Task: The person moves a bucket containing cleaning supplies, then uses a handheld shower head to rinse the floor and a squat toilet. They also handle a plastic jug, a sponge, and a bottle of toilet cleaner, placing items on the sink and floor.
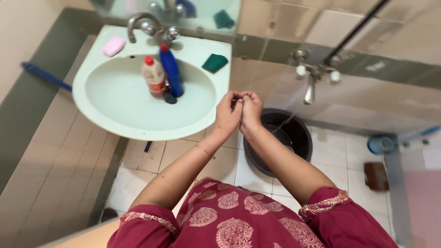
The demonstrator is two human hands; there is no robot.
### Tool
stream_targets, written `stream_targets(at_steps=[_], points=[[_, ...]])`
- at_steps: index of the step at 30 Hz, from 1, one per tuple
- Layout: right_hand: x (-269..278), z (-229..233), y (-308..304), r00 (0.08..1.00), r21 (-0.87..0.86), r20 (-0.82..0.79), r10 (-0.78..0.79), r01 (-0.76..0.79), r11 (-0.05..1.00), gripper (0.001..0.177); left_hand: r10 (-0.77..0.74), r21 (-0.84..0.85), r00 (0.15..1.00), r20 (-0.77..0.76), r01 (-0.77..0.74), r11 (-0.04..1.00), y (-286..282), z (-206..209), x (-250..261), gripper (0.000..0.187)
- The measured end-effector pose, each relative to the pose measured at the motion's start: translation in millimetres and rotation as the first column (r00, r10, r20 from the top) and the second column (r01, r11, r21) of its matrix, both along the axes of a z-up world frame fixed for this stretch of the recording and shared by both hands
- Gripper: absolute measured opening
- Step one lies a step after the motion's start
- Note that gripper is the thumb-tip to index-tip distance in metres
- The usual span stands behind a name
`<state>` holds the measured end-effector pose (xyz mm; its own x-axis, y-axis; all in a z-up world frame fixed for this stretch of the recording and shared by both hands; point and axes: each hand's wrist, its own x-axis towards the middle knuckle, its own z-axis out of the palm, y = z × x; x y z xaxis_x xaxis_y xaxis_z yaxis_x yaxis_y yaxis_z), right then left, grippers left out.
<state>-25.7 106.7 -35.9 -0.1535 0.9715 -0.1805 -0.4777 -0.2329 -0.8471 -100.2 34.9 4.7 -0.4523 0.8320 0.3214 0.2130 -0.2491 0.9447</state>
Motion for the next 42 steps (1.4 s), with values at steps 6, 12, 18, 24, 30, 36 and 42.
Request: stream_targets(at_steps=[6,12,18,24,30,36,42], points=[[-76,1,22,0.978,0.043,0.123,0.168,-0.174,0.984,0.01,0.126,-0.024,0.991,-0.038,-0.127,0.992,8,2,-69,0.017],[-148,-19,67,0.882,0.006,0.317,0.347,-0.368,0.93,0.008,0.22,-0.082,0.954,-0.206,-0.241,0.967,32,-11,-145,0.019],[-229,-40,117,0.674,0.293,0.72,0.167,-0.513,0.807,0.016,0.234,-0.175,0.706,-0.668,-0.455,0.873,65,-29,-231,0.033],[-270,-23,130,0.305,0.36,0.932,-0.194,-0.727,0.585,0.049,0.167,-0.118,0.548,-0.82,-0.447,0.887,112,-64,-293,0.056],[-282,1,132,0.051,0.1,0.994,-0.099,-0.8,0.591,0.066,0.007,-0.315,0.607,-0.795,-0.423,0.85,135,-102,-310,0.067],[-283,-3,129,0.024,0.092,0.992,-0.121,-0.797,0.596,0.053,-0.065,-0.389,0.639,-0.767,-0.382,0.838,138,-110,-316,0.063],[-275,-13,133,0.079,0.168,0.982,-0.17,-0.775,0.609,0.045,-0.225,-0.531,0.712,-0.665,-0.239,0.813,139,-102,-318,0.073]])
